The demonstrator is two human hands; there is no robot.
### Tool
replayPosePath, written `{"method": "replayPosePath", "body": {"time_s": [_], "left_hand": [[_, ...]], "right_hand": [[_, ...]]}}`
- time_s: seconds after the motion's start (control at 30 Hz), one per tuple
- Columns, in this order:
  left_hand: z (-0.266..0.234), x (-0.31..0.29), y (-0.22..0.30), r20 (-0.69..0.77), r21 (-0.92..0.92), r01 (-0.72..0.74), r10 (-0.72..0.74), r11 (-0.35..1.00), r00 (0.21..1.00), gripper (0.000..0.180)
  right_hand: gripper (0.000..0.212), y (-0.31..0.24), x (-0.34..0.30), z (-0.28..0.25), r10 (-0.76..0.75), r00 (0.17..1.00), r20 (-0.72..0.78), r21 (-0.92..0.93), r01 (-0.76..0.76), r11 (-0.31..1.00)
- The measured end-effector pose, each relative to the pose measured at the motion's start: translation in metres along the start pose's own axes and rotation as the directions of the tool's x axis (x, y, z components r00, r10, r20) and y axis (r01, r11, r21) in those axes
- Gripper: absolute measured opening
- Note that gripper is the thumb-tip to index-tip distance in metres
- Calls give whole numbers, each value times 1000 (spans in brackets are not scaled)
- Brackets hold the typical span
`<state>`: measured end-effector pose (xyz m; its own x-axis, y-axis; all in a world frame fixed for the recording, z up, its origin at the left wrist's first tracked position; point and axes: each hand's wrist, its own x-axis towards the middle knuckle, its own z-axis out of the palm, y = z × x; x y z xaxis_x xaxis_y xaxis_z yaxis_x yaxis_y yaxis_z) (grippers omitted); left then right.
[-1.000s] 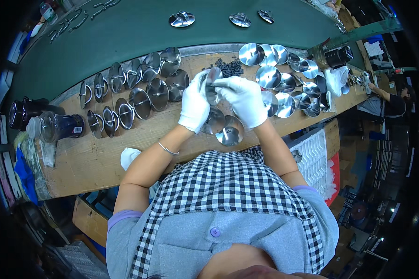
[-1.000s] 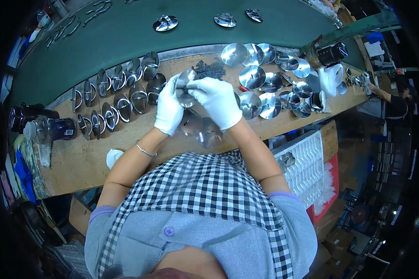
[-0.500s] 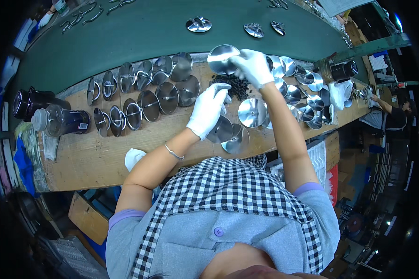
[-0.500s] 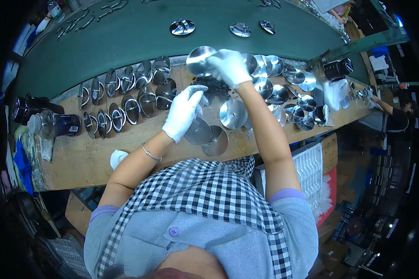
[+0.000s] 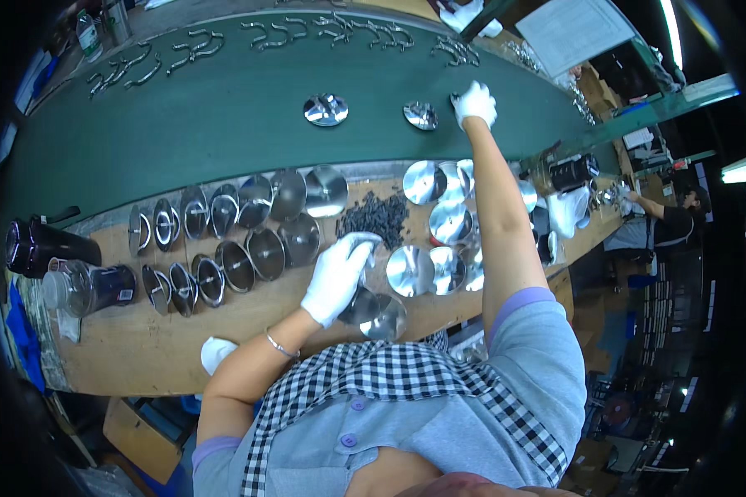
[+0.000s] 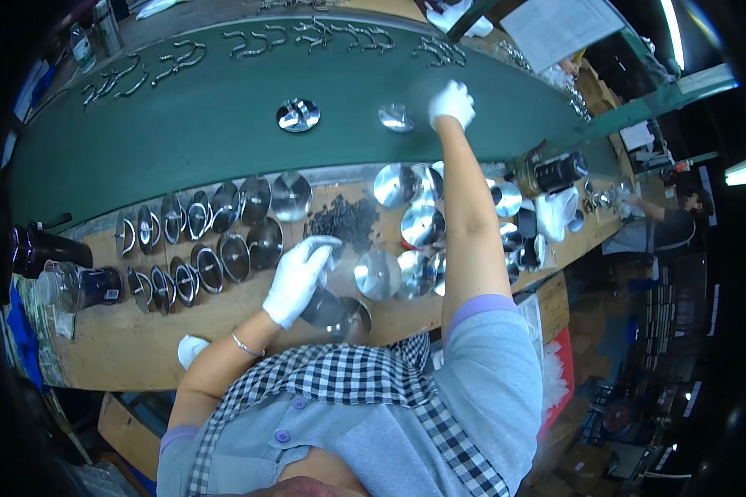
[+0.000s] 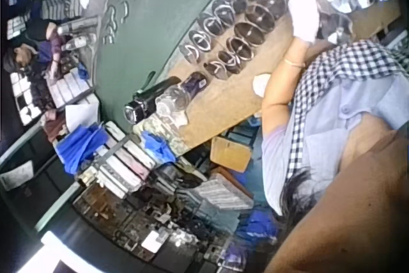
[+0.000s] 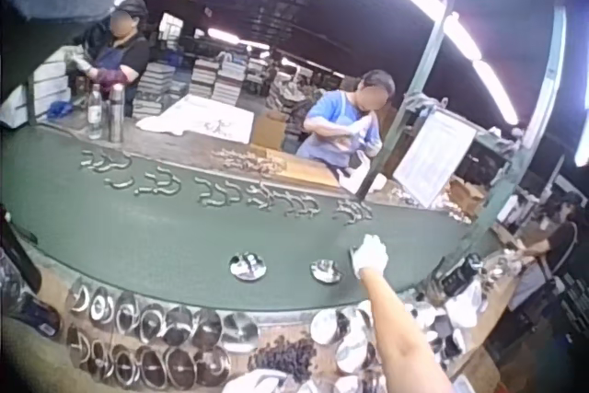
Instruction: The person assembles small metal components by hand, inserting pins into circular metal housings, then placing the completed assemblies into a plastic tray.
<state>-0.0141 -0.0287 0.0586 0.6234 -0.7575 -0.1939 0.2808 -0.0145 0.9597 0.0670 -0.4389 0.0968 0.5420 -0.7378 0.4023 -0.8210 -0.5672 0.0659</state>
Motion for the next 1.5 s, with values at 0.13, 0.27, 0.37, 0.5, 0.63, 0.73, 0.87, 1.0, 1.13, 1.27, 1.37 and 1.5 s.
{"method": "replayPosePath", "body": {"time_s": [0.13,0.27,0.37,0.5,0.63,0.73,0.87,1.0,1.13,1.27,1.37,1.5], "left_hand": [[-3,4,1,14,13,28,-28,1000,999,24],[0,4,-5,15,-64,68,-67,996,998,24],[2,4,-4,20,-118,100,-98,988,995,24],[-1,6,-1,-1,-51,19,-19,999,1000,24],[-5,5,5,10,-6,-10,10,1000,1000,26],[-7,2,0,-19,-39,9,-10,999,1000,26],[-7,3,-1,-5,-130,12,-13,991,1000,27],[-1,8,-2,-19,-260,-84,82,962,996,39],[-3,6,5,-89,-138,-79,68,987,994,38],[-5,4,4,-94,-140,-77,64,987,994,39],[-4,2,1,-151,-168,-139,114,976,982,41],[-6,1,-1,-100,-164,-96,80,982,992,37]], "right_hand": [[33,52,28,53,-117,960,256,-22,127,992],[30,63,52,44,-166,930,329,90,144,985],[35,75,44,49,-134,926,354,104,104,989],[34,97,27,51,-89,870,485,-11,108,994],[34,92,3,16,-162,946,280,307,72,949],[33,58,-39,-44,-271,950,157,510,156,846],[21,23,-137,-130,-410,826,386,860,-162,484],[21,0,-224,-155,-570,761,309,863,27,504],[20,-8,-271,-144,-594,767,242,902,48,429],[21,-8,-280,-139,-220,911,348,929,-304,211],[32,-3,-285,-143,-357,804,474,879,-413,238],[40,-6,-295,-136,-441,769,463,885,-426,185]]}}
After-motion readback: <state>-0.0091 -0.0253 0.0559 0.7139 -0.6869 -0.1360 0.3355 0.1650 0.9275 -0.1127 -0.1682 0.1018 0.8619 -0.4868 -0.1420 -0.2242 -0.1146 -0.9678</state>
